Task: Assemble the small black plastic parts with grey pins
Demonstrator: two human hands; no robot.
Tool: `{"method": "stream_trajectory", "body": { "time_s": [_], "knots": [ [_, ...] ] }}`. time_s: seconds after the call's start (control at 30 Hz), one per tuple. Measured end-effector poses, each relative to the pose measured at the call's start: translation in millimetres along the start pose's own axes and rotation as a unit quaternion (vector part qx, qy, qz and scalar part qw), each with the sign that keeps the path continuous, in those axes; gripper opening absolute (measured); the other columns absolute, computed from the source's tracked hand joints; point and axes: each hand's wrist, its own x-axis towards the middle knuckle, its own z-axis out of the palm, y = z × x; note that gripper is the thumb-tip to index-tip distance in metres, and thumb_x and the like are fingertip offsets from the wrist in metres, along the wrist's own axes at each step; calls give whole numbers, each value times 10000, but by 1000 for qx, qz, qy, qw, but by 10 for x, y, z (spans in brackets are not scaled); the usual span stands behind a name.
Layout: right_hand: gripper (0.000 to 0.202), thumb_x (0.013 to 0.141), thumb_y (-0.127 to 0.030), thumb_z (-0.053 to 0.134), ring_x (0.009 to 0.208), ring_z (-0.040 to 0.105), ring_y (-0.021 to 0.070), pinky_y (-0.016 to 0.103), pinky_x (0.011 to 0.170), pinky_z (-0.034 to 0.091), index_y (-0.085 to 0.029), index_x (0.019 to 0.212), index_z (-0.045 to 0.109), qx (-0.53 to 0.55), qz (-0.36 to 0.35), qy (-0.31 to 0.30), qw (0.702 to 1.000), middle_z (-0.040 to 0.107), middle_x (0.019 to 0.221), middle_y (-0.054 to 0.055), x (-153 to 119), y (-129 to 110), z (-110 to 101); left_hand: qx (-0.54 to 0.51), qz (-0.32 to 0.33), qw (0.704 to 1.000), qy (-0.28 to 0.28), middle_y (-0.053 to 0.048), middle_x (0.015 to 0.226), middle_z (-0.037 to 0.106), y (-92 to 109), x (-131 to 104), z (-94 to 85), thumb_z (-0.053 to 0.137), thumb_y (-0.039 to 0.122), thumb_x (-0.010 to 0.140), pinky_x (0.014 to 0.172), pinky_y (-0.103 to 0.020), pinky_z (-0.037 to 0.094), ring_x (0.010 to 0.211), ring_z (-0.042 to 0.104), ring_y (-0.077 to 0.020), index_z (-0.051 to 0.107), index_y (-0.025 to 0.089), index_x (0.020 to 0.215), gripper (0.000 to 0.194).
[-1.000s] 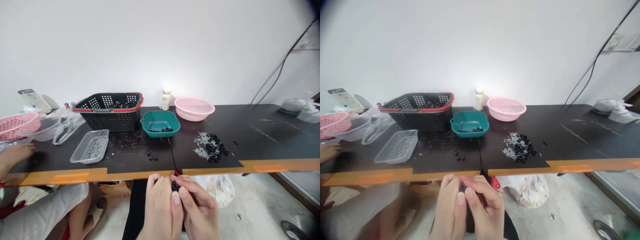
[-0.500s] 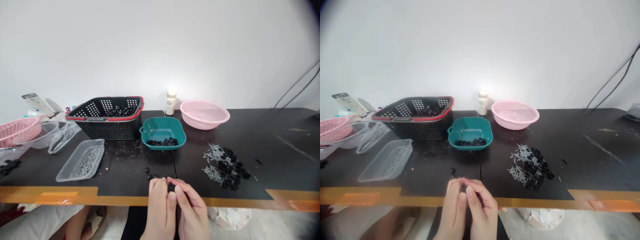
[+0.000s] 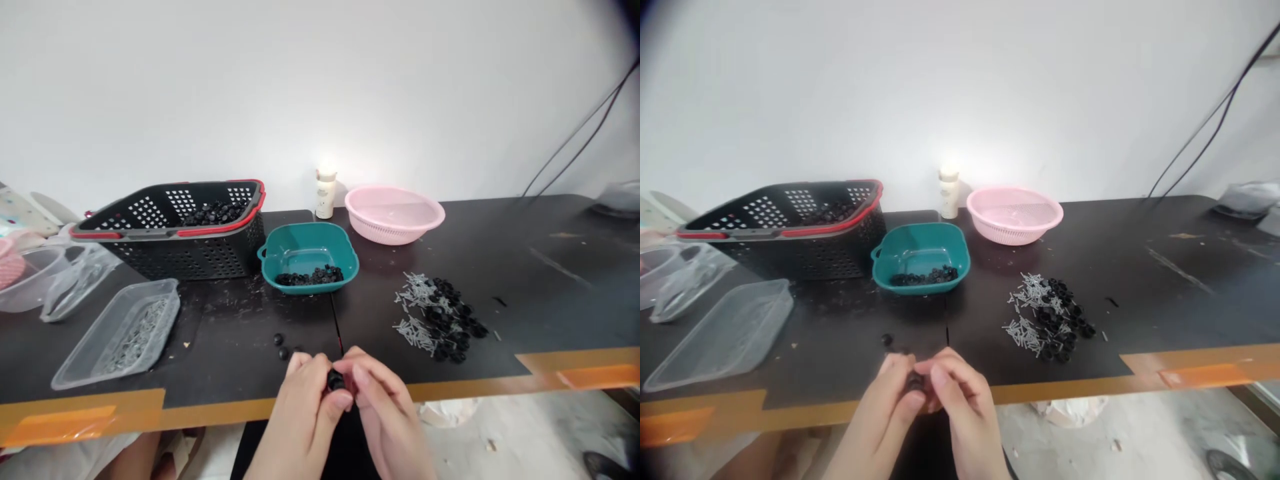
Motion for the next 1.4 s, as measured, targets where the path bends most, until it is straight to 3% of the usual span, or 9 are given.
{"method": "stream_trajectory", "body": {
  "time_s": [0.17,0.37,0.53,0.7,0.9,1.0,1.13,1.3,1.4],
  "knots": [
    [244,822,-508,700,621,481,161,272,584,438,-309,954,751,-71,-103,-47,991,548,746,5,-114,277,-20,-51,7,999,9,-54,859,619,-113,-258,110,368,355,1011,748,-370,492,766,568,-230,579,251,1027,236],
    [221,812,-464,739,590,433,145,255,525,375,-330,983,703,-69,-171,-128,974,466,742,-18,-159,512,63,-50,11,997,55,-38,807,528,-211,-443,147,267,402,1027,771,-399,423,761,479,-221,518,236,902,325],
    [236,860,-455,686,608,450,150,261,565,411,-343,1068,683,-97,-219,-98,966,459,709,-33,-120,567,172,-54,54,992,96,-12,762,507,-337,-455,187,254,350,1028,803,-430,375,712,449,-204,472,236,888,283],
    [196,855,-443,699,596,468,131,240,543,419,-330,1013,722,-83,-199,-86,973,513,738,-26,-29,637,240,-52,7,993,103,-32,787,528,-454,-421,156,266,350,1032,808,-413,398,785,485,-224,505,225,885,307],
    [190,862,-425,698,638,526,138,234,589,465,-323,1020,728,-174,-122,-124,969,555,739,-19,-23,559,0,-112,-122,986,-15,-41,827,574,-449,-427,-54,372,424,1011,697,-311,427,775,533,-198,534,204,822,333],
    [260,839,-442,721,691,590,154,244,621,503,-338,1077,720,-239,-111,-170,950,620,807,2,-44,455,-174,-96,-100,988,-71,-31,755,570,-422,-421,-124,381,439,1004,660,-301,413,721,514,-190,540,201,769,371],
    [380,868,-410,698,722,613,165,272,676,534,-351,1240,648,-335,-110,-234,906,658,840,10,-10,326,-322,-18,-37,999,-34,-26,735,525,-456,-425,-153,329,372,1021,692,-308,419,747,489,-198,501,205,772,346],
    [264,925,-353,599,658,591,153,264,621,515,-261,1164,665,-458,-154,-96,870,645,803,14,318,-26,-729,122,0,992,-38,-11,739,534,-588,-370,-250,281,265,1031,753,-339,404,743,511,-194,475,206,801,306],
    [286,913,-417,565,774,639,205,315,689,527,-220,1074,697,-588,-168,28,791,691,887,62,672,-384,-1179,257,43,959,-108,7,669,555,-670,-235,-311,302,240,1030,781,-384,361,627,514,-181,502,194,754,344]
  ]
}}
